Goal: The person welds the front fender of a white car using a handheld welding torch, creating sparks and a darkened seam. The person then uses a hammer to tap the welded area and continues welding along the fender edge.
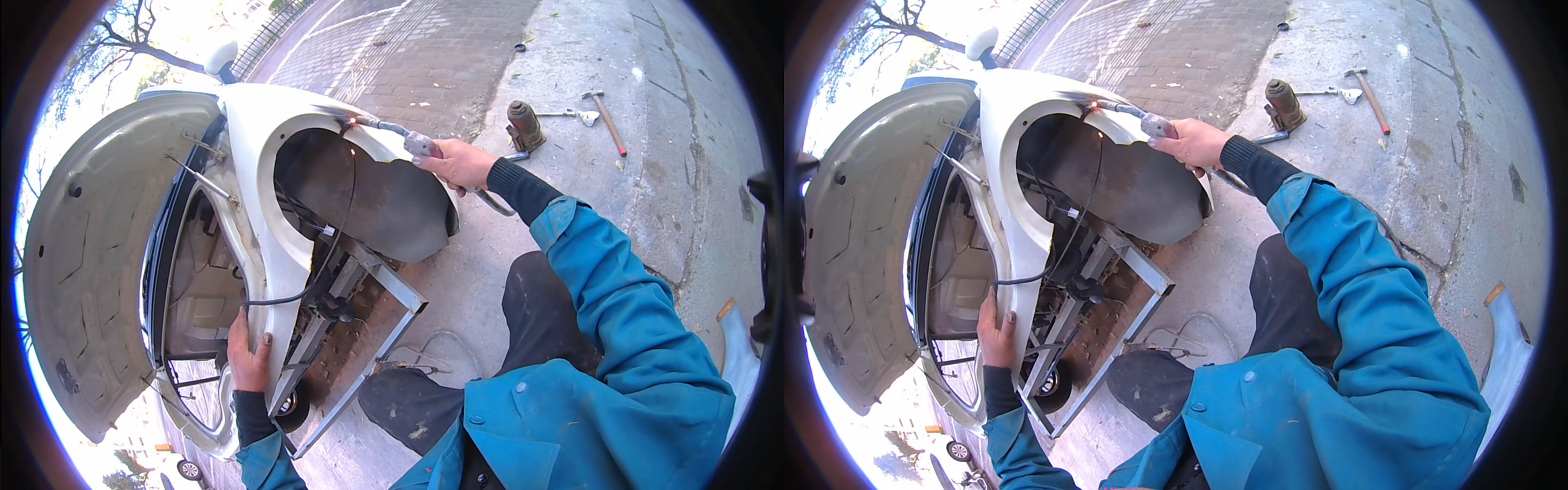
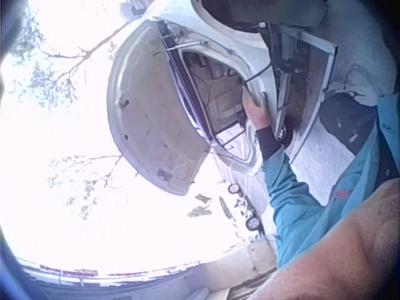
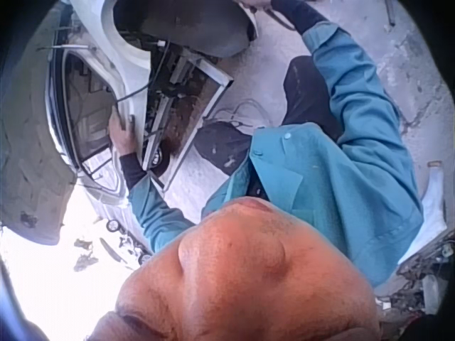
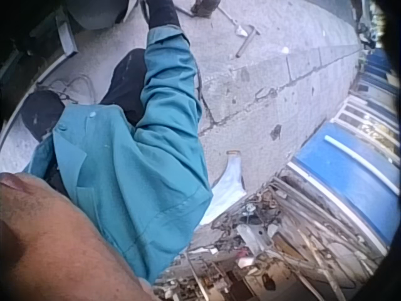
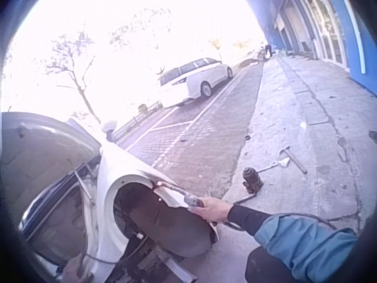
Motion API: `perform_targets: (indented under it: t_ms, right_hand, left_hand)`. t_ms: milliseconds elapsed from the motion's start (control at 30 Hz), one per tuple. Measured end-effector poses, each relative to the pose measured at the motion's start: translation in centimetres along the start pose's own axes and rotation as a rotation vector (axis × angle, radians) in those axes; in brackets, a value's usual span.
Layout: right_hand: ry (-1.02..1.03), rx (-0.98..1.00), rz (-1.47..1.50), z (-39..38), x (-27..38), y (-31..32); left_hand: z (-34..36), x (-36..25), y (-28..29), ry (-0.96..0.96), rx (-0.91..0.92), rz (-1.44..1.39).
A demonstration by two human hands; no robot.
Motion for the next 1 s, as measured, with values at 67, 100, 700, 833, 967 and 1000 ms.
perform_targets:
  t_ms: [67,100,700,833,967,1000]
  right_hand:
    - [-0.001,-0.003,-0.002,-0.04,-0.03,0.01]
    - [0.0,-0.001,0.007,-0.06,-0.05,0.01]
    - [-0.009,0.01,0.02,0.33,-0.21,0.05]
    - [-0.016,-0.005,0.011,0.41,-0.26,0.07]
    - [-0.01,-0.002,0.034,0.29,-0.3,0.16]
    - [-0.015,0.0,0.044,0.26,-0.36,0.22]
  left_hand:
    - [0.0,0.05,-0.02,-0.005,-0.001,-0.007]
    - [0.0,0.11,-0.02,-0.001,0.001,-0.002]
    - [-0.03,0.1,-0.06,-0.008,-0.006,-0.002]
    - [-0.01,0.1,-0.03,-0.015,-0.009,0.003]
    - [0.01,0.07,-0.01,-0.02,-0.006,0.002]
    - [0.03,0.06,-0.01,-0.019,-0.007,0.002]
Point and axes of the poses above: each hand's wrist, its own z-axis towards the middle knuckle, its own y-axis out of the back of the hand, x = y × z, the point moved 4 cm from there along z, towards the middle knuckle, and after that the axes turned 2 degrees about y, right-handed, at the moved point
